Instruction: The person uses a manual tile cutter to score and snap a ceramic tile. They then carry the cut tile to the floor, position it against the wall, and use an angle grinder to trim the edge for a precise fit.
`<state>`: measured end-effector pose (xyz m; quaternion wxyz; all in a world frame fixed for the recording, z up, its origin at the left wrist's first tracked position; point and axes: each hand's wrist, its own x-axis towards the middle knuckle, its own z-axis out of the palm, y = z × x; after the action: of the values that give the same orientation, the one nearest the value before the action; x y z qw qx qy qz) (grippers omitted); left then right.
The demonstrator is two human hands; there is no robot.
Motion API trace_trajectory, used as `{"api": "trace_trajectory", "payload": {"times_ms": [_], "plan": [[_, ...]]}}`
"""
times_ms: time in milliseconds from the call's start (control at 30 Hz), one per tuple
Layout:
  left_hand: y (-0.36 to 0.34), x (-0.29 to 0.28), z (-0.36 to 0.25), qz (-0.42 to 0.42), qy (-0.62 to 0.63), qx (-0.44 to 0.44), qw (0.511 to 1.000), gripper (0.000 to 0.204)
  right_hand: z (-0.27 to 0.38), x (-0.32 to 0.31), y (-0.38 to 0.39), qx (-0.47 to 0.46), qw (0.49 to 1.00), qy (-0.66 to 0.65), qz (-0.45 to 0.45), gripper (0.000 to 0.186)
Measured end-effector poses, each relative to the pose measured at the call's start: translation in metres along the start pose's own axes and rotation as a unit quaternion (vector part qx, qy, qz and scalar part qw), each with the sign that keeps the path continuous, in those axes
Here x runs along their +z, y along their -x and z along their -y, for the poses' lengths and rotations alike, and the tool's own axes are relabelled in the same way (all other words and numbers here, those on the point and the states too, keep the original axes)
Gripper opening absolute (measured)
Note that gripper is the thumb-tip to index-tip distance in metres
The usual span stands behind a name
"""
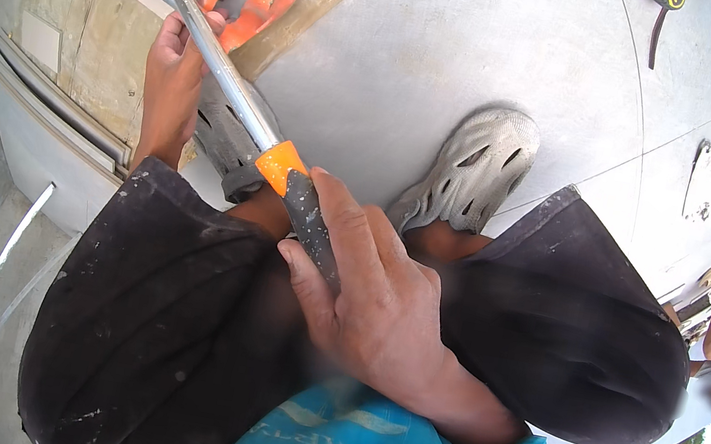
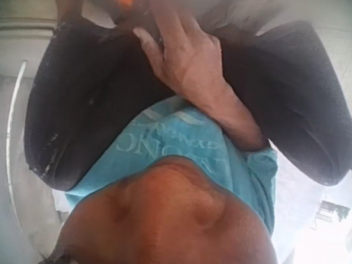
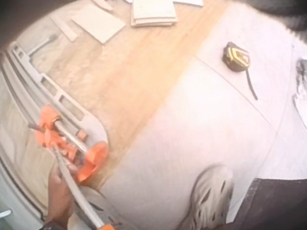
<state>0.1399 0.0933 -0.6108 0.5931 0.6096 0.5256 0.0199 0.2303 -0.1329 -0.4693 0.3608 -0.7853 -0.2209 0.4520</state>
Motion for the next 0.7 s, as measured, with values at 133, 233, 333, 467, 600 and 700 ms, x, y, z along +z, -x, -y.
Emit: {"api": "trace_trajectory", "payload": {"times_ms": [133, 233, 333, 467, 600, 700], "plan": [[-0.001, 0.001, 0.000, 0.017, 0.016, 0.002, 1.000, 0.041, 0.002, -0.005, -0.001, 0.002, 1.000, 0.023, 0.012, 0.060], [-0.007, 0.000, 0.002, 0.031, 0.041, 0.018, 0.999, 0.041, 0.000, -0.007, -0.005, 0.002, 1.000, 0.018, 0.001, 0.060], [-0.006, 0.000, 0.003, 0.044, 0.042, 0.016, 0.998, 0.041, 0.000, -0.003, -0.004, 0.026, 0.999, 0.018, 0.004, 0.059], [-0.008, -0.004, 0.004, 0.055, 0.031, 0.027, 0.998, 0.042, 0.001, -0.004, -0.002, 0.021, 1.000, 0.019, 0.001, 0.057], [-0.012, 0.000, 0.002, 0.087, 0.019, 0.041, 0.995, 0.042, 0.001, -0.002, -0.004, 0.024, 0.999, 0.020, -0.016, 0.054], [-0.014, -0.008, 0.006, 0.084, 0.022, 0.057, 0.995, 0.043, 0.000, 0.000, -0.004, 0.007, 0.999, 0.025, -0.023, 0.052]]}}
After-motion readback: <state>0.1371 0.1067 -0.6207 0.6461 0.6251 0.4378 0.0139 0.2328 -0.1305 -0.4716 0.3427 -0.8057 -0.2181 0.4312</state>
